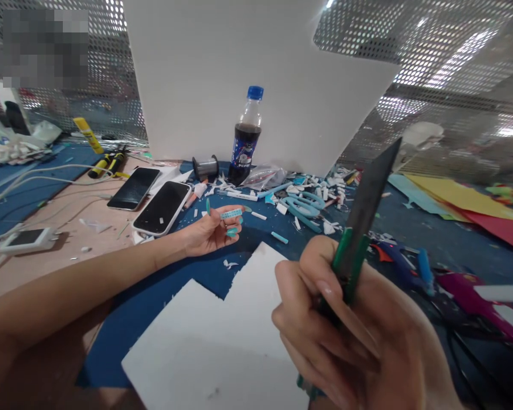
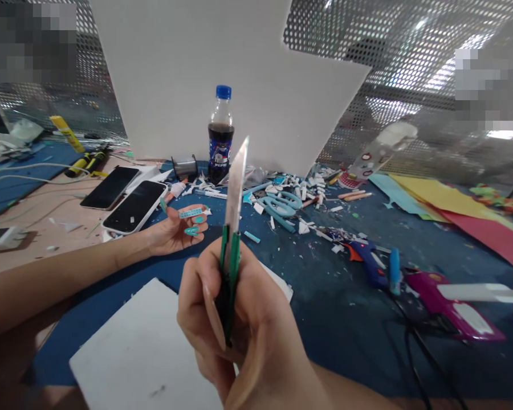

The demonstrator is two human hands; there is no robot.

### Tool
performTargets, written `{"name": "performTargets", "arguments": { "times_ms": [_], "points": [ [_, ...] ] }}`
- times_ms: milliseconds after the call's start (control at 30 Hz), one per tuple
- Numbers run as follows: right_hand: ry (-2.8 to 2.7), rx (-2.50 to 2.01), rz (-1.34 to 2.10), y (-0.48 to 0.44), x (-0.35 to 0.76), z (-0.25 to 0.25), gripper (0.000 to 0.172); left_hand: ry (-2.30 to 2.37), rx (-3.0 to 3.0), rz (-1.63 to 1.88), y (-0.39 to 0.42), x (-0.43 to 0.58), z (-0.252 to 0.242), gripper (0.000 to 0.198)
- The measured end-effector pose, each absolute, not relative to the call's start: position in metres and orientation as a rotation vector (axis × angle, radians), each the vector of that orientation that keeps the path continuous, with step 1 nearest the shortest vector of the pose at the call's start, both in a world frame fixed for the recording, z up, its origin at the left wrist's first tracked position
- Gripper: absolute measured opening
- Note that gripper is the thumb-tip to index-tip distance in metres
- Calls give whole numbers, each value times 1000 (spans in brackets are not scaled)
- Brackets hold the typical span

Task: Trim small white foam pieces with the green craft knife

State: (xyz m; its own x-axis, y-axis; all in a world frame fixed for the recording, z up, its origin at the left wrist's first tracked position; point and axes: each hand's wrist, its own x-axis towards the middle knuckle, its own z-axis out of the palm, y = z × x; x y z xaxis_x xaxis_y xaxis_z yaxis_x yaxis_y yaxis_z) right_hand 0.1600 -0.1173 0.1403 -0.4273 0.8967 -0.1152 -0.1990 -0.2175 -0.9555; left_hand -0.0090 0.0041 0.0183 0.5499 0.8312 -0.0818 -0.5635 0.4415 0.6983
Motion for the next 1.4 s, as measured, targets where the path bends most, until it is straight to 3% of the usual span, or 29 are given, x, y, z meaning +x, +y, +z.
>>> {"name": "performTargets", "arguments": {
  "times_ms": [367,533,700,800,1100,1400],
  "points": [
    [-1019,-830,1901,-119,169,150,33,433,648,936,4,-10,26,42],
    [-1132,-867,1784,-84,181,127,35,482,715,972,6,-8,20,40],
    [-1336,-1064,1389,-37,197,70,48,577,953,1006,4,-5,13,41],
    [-1452,-1219,1252,-31,201,50,48,629,1080,1007,3,-5,11,44],
    [-1485,-1257,1438,-43,192,55,38,692,1116,977,-5,-1,18,34],
    [-1739,-1295,1173,-50,190,42,44,779,1094,913,-6,-1,20,28]
  ]
}}
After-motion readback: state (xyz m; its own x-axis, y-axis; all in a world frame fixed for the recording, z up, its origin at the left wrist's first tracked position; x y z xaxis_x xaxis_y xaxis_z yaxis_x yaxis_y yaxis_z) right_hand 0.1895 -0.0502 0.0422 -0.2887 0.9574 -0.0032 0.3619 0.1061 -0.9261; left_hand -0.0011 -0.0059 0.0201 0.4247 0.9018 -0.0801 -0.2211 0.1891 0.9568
